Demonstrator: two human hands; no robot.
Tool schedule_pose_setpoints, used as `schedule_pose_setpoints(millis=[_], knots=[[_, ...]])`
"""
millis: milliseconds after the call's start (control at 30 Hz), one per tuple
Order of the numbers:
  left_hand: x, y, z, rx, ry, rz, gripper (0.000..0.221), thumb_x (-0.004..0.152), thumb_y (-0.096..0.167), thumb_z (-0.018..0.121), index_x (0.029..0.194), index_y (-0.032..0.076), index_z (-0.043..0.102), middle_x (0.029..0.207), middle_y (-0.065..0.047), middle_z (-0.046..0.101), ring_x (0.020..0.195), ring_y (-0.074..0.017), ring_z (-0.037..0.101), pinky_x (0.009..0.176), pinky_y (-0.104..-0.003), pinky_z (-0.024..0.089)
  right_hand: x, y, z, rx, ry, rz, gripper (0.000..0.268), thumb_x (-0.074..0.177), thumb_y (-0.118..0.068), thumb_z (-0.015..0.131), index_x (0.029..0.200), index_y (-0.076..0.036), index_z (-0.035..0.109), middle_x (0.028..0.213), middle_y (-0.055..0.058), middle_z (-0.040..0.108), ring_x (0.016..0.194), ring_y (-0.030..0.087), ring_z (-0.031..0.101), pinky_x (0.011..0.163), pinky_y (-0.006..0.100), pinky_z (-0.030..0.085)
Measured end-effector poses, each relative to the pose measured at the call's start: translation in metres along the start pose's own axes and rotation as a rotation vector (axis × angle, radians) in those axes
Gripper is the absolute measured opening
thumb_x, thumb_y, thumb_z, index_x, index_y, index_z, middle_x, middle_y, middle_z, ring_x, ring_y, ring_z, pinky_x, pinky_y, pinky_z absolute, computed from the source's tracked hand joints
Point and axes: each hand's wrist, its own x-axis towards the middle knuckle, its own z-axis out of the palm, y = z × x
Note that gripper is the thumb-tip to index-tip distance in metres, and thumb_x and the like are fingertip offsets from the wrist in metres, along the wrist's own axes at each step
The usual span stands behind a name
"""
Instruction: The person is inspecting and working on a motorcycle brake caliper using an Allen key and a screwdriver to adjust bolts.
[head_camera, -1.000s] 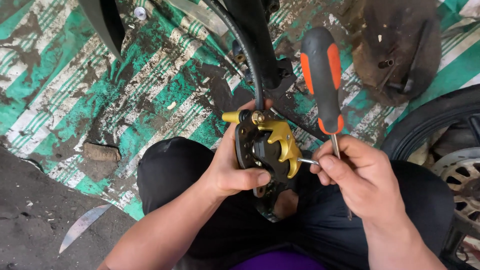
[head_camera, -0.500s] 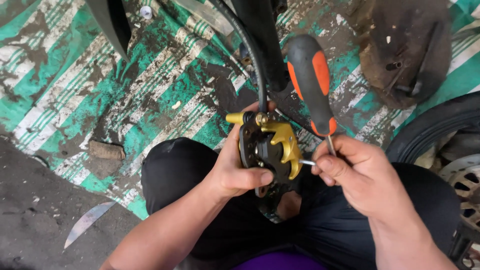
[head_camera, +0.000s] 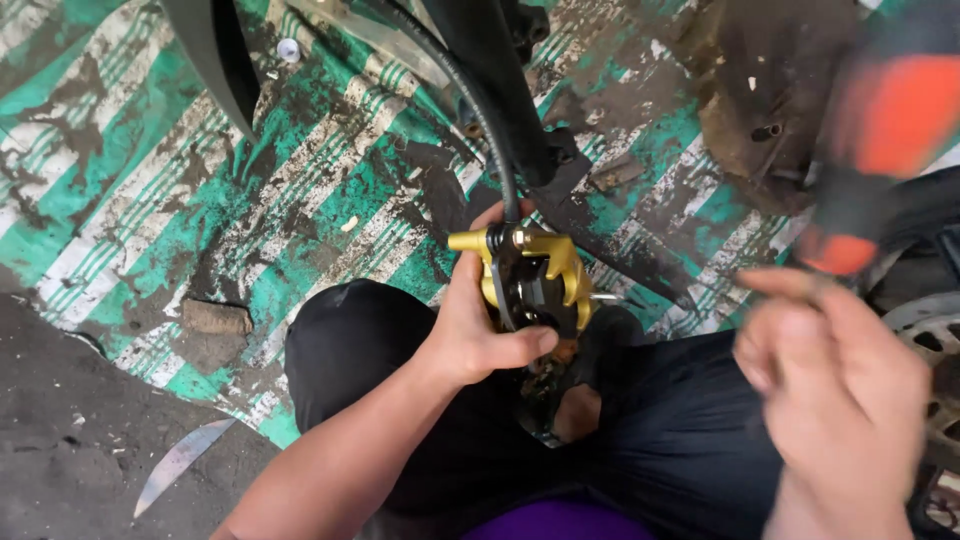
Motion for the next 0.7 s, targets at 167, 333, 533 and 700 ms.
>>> schedule_pose_setpoints(millis=[167, 333, 533, 700], knots=[[0.000, 0.005, 0.002, 0.167, 0.047, -0.025, 0.114, 0.074, 0.023, 0.091, 0.168, 0.004, 0.029, 0.126, -0.004, 0.065, 0.113, -0.0164, 0.068, 0.097, -0.031, 0.057, -0.061, 0.023, -0.007, 0.041, -0.037, 0.253, 0.046, 0.110, -0.019, 0.055, 0.151, 0.002, 0.064, 0.068, 0.009, 0.057, 0.049, 0.016, 0.049, 0.053, 0.026, 0.040], [-0.002, 0.005, 0.003, 0.192, 0.057, -0.025, 0.112, 0.076, 0.020, 0.090, 0.168, 0.008, 0.028, 0.130, -0.007, 0.065, 0.115, -0.0214, 0.071, 0.097, -0.038, 0.060, -0.086, 0.043, -0.006, 0.390, 0.101, 0.335, 0.052, 0.102, -0.008, 0.059, 0.151, 0.007, 0.061, 0.070, 0.006, 0.045, 0.053, 0.012, 0.037, 0.052, 0.025, 0.028], [-0.002, -0.001, 0.002, 0.178, 0.065, -0.005, 0.111, 0.076, 0.021, 0.091, 0.168, 0.009, 0.029, 0.134, -0.008, 0.060, 0.116, -0.0207, 0.067, 0.099, -0.038, 0.058, -0.119, 0.082, 0.027, -0.044, 0.158, 0.289, 0.055, 0.084, 0.000, 0.066, 0.137, -0.011, 0.074, 0.090, 0.001, 0.075, 0.076, 0.013, 0.070, 0.074, 0.025, 0.056], [0.001, 0.002, 0.002, 0.170, 0.086, -0.019, 0.110, 0.075, 0.014, 0.090, 0.167, 0.009, 0.029, 0.126, -0.008, 0.062, 0.106, -0.0204, 0.070, 0.090, -0.038, 0.061, -0.096, 0.039, 0.020, 0.287, 0.171, 0.352, 0.059, 0.104, -0.023, 0.063, 0.161, -0.007, 0.061, 0.074, 0.003, 0.050, 0.057, 0.008, 0.042, 0.049, 0.023, 0.030]])
